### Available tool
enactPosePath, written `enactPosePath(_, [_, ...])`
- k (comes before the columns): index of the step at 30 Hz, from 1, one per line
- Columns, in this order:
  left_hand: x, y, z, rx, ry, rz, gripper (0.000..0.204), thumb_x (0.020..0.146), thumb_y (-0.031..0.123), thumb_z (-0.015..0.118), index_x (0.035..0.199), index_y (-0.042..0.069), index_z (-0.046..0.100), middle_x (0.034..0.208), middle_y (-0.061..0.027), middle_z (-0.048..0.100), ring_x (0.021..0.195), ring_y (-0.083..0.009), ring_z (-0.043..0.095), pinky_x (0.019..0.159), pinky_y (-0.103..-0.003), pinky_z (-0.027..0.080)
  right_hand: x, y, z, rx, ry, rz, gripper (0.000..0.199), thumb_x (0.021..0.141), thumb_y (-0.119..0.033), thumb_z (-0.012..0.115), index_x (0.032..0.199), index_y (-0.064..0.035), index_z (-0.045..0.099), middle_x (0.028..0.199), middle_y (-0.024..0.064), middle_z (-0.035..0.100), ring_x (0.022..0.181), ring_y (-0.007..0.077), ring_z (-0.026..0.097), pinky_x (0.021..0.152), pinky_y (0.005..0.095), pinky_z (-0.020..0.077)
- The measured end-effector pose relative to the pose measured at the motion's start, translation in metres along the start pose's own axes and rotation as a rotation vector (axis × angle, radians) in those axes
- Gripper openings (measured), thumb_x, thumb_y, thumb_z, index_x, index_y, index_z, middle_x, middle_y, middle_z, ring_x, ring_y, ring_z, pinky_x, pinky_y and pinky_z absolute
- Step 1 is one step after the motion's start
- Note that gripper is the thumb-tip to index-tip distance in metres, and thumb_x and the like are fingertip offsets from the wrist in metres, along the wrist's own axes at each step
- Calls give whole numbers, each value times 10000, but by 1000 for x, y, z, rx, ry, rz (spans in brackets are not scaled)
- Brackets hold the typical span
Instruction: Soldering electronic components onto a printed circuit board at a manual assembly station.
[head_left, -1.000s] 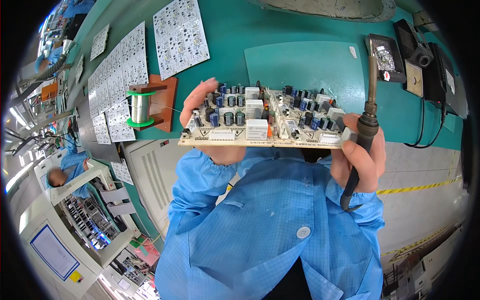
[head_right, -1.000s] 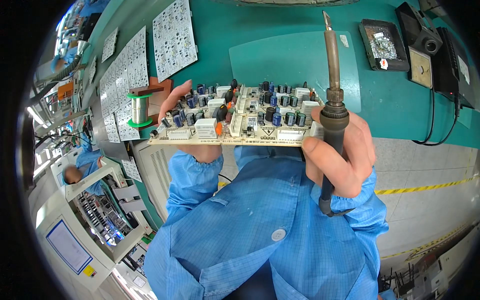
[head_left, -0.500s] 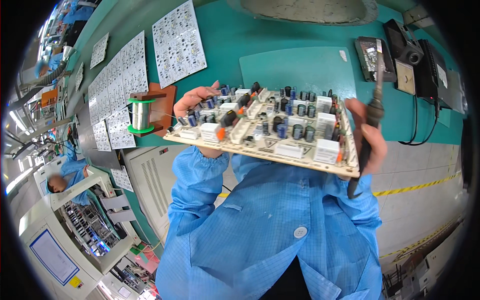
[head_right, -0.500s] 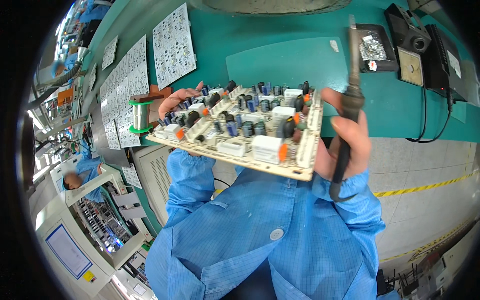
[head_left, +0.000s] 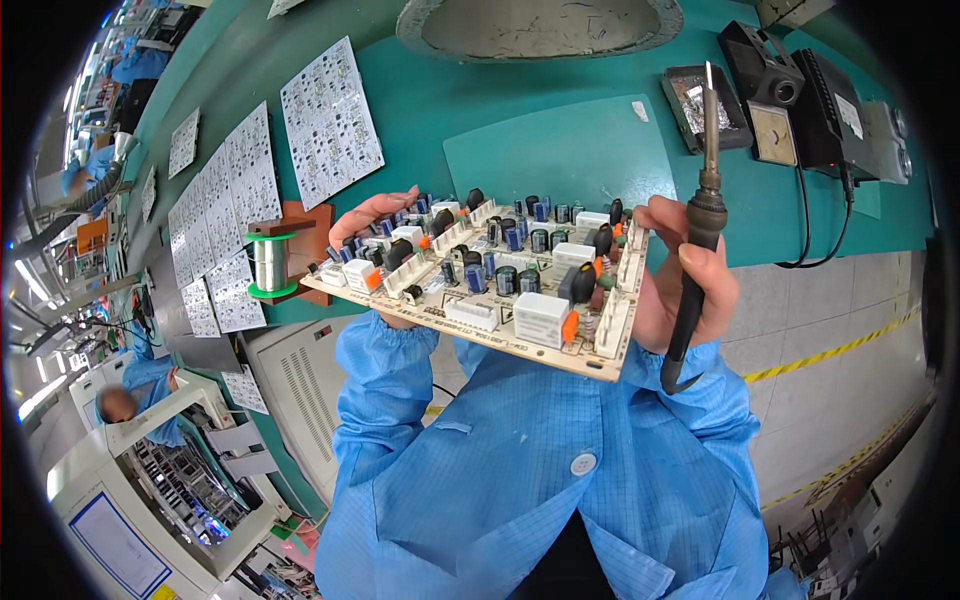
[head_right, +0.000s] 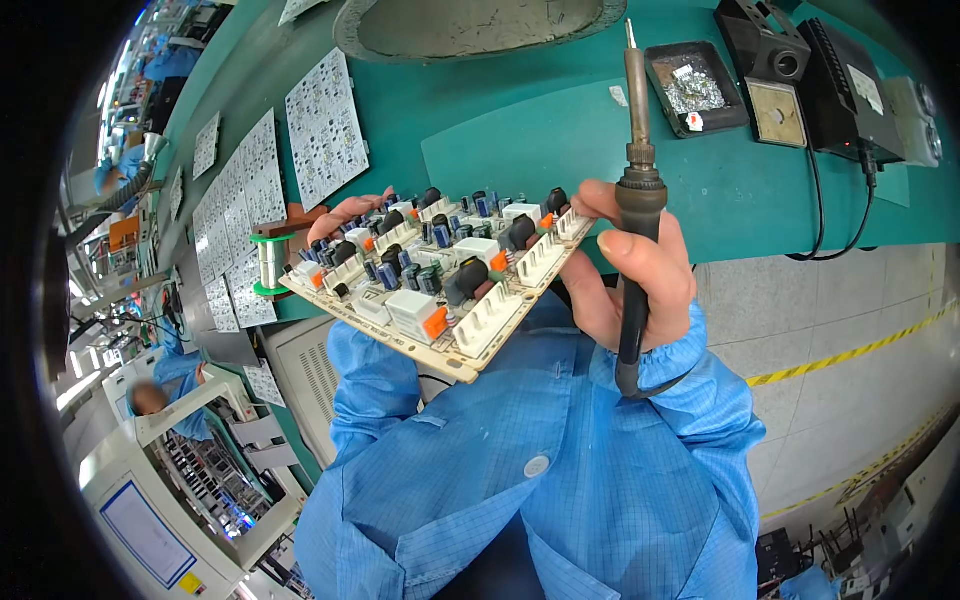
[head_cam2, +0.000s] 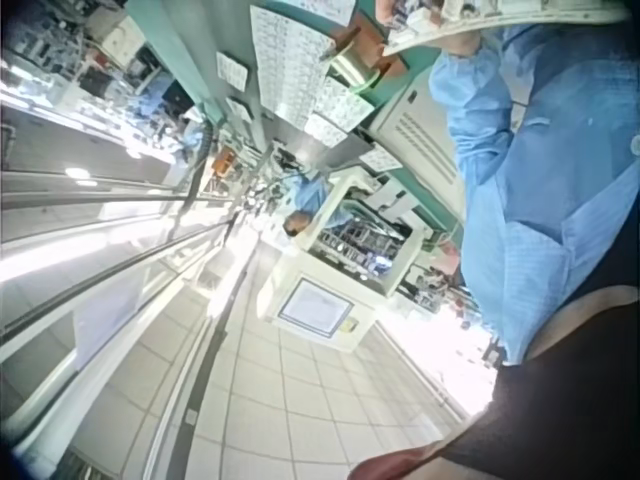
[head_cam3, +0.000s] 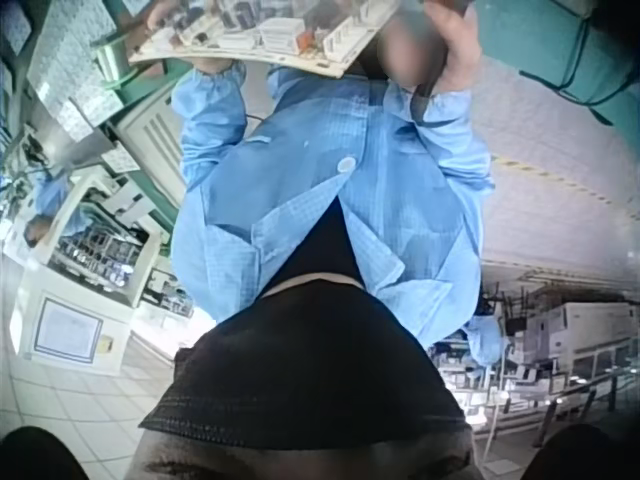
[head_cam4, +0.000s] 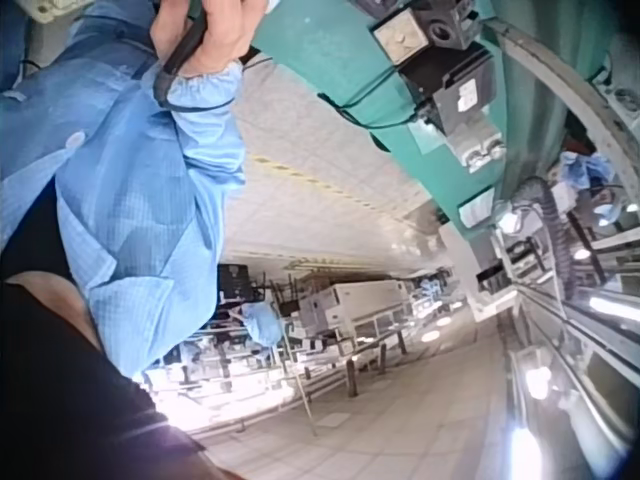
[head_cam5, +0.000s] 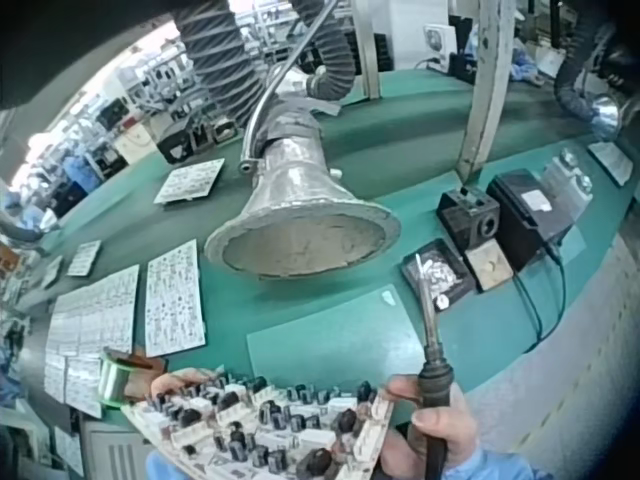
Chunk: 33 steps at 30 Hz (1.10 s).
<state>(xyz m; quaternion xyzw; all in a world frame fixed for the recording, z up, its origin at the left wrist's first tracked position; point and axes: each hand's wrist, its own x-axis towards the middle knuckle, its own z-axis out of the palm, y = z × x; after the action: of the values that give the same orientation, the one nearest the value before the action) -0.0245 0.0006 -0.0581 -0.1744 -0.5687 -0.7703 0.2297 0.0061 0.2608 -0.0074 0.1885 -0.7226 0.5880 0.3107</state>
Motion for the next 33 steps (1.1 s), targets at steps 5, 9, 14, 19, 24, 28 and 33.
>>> enactPosePath(5, [9, 8, 10, -9, 17, -3, 338, 849, 125, 622, 1085, 58, 390, 1050, -202, 531, 971, -285, 553, 933, -505, 440, 0, 3, 1, 66, 17, -24, 634, 703, 117, 690, 1203, -156, 412, 1117, 242, 542, 883, 294, 636, 692, 371, 557])
enactPosePath(9, [12, 24, 15, 171, 57, 39, 363, 827, 100, 647, 1079, 53, 389, 1053, -199, 532, 966, -277, 555, 955, -506, 419, -19, 11, -12, 54, -118, 316, 531, 770, 84, 636, 1198, -151, 428, 1155, 246, 517, 877, 280, 634, 669, 350, 552])
enactPosePath(14, [20, 54, 25, 357, 2, 119, 359, 814, 84, 645, 1062, 40, 390, 1026, -201, 544, 942, -278, 566, 982, -521, 390, -31, 25, -11, 183, -71, 474, 240, 872, -91, 542, 1107, -109, 494, 1189, 241, 497, 1003, 320, 587, 798, 397, 519])
enactPosePath(19, [28, 76, 23, 473, -66, 158, 319, 773, 4, 619, 1013, 24, 411, 1007, -215, 563, 925, -288, 579, 953, -506, 411, -32, 27, 4, 549, 124, 400, 225, 876, -101, 544, 1086, -67, 472, 1187, 229, 479, 1117, 357, 522, 919, 447, 465])
enactPosePath(24, [40, 94, 42, 659, -125, 238, 240, 732, 21, 642, 891, 21, 461, 932, -188, 594, 846, -280, 584, 911, -464, 429, -27, 31, 5, 451, 79, 517, 251, 880, -116, 544, 1102, -36, 460, 1176, 215, 485, 1118, 342, 527, 931, 443, 468])
enactPosePath(28, [51, 107, 40, 561, -316, 318, 205, 678, 85, 655, 771, 42, 477, 864, -175, 591, 760, -271, 569, 723, -417, 470, -42, 44, 11, 1120, 377, 760, 262, 873, -121, 549, 1109, -30, 482, 1209, 207, 493, 1126, 335, 519, 942, 448, 453])
enactPosePath(33, [83, 133, 18, 790, -39, 378, 192, 693, 39, 673, 772, 33, 498, 814, -173, 603, 716, -237, 573, 624, -354, 477, -17, 24, 2, -80, -8, 68, 370, 803, 38, 568, 1138, -50, 440, 1170, 235, 503, 1035, 348, 546, 895, 451, 456])
